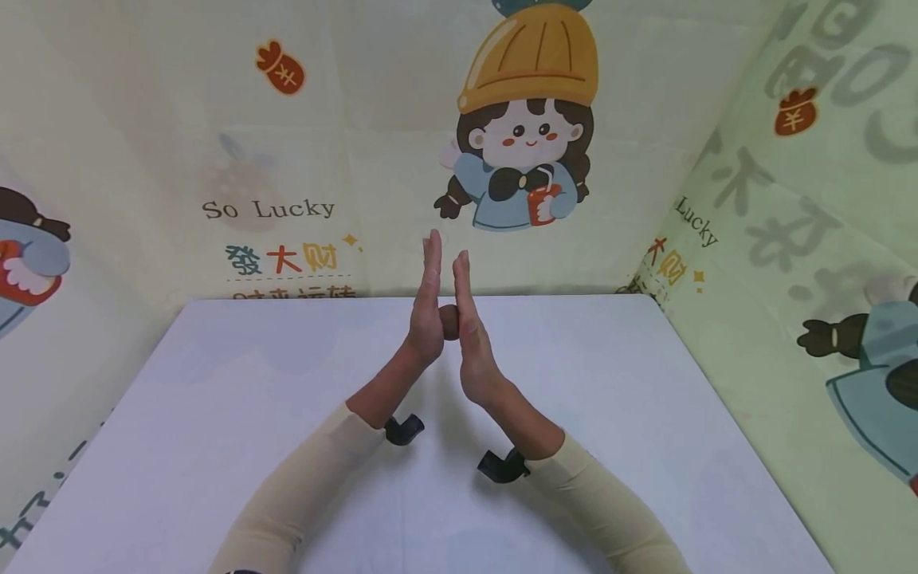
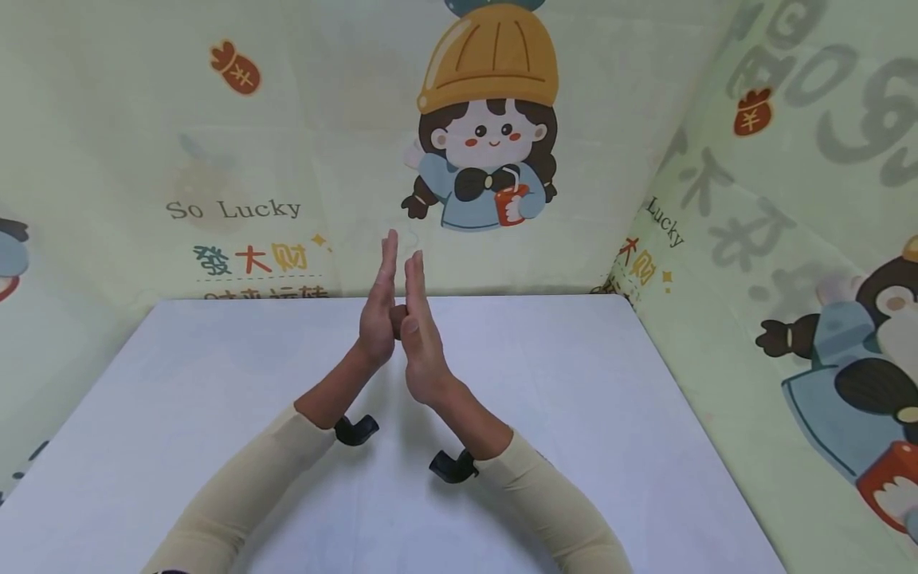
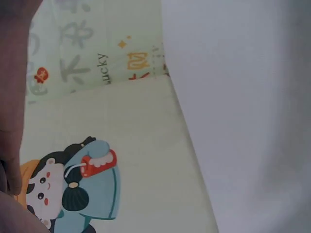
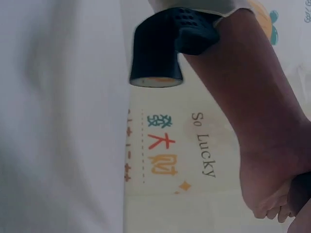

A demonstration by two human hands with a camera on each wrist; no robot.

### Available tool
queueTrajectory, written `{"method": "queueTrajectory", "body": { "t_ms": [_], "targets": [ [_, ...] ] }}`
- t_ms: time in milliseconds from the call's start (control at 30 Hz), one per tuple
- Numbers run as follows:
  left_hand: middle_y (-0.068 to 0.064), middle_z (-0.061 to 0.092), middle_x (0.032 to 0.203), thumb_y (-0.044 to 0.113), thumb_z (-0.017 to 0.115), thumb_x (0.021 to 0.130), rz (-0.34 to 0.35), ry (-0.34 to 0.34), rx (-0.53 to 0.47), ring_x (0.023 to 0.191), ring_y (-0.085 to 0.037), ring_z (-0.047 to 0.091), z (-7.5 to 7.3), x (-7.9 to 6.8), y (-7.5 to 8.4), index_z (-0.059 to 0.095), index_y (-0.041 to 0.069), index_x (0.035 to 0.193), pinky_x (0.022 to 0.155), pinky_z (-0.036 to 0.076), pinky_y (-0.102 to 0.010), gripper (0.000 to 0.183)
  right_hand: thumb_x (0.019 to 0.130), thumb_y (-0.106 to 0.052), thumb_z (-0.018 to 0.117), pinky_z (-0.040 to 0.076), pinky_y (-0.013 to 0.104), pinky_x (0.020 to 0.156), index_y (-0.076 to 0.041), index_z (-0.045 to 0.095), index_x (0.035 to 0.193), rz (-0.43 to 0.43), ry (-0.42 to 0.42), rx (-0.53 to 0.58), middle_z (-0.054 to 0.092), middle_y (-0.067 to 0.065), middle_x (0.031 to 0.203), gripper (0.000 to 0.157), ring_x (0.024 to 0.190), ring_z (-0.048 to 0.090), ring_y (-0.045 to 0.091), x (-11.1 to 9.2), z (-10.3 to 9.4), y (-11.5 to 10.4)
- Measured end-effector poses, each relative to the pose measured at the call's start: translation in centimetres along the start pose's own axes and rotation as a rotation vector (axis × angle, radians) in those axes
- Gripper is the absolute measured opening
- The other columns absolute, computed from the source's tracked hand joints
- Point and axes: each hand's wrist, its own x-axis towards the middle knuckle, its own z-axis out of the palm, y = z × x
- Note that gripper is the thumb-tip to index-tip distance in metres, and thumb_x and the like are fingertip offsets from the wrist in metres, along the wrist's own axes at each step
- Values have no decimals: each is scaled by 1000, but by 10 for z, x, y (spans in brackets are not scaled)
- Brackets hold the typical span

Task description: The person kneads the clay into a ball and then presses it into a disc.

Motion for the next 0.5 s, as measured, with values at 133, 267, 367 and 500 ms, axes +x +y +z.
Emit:
{"method": "queueTrajectory", "body": {
  "t_ms": [133,267,367,500],
  "targets": [
    [4,-7,176,36,16,108,-12,-23,16,157,-5,-10,3,-3,-6,3,16,170,123,-6,-57,67,105,-72,14,-4,55,124,-3,-5,167,9,10,22,-12,6,176,95,160,-11,19,2,-4,-2],
    [2,-6,177,36,16,107,6,-58,14,158,-7,-11,7,-4,-11,3,15,170,123,-5,-60,68,104,-75,14,-6,55,124,-5,-4,168,12,21,33,-12,5,176,96,160,-12,17,4,-10,-3],
    [2,-5,177,35,16,107,14,-81,25,158,-8,-12,8,-6,-14,3,15,170,123,-5,-61,67,103,-75,14,-6,55,124,-5,-3,168,11,27,28,-12,5,176,97,160,-11,16,5,-13,-5],
    [1,-2,177,32,15,108,35,-96,65,159,-11,-12,11,-9,-16,5,13,170,123,-7,-60,66,103,-75,14,-6,54,124,-4,-4,167,-4,25,19,-12,6,176,97,160,-11,17,6,-16,-6]
  ]
}}
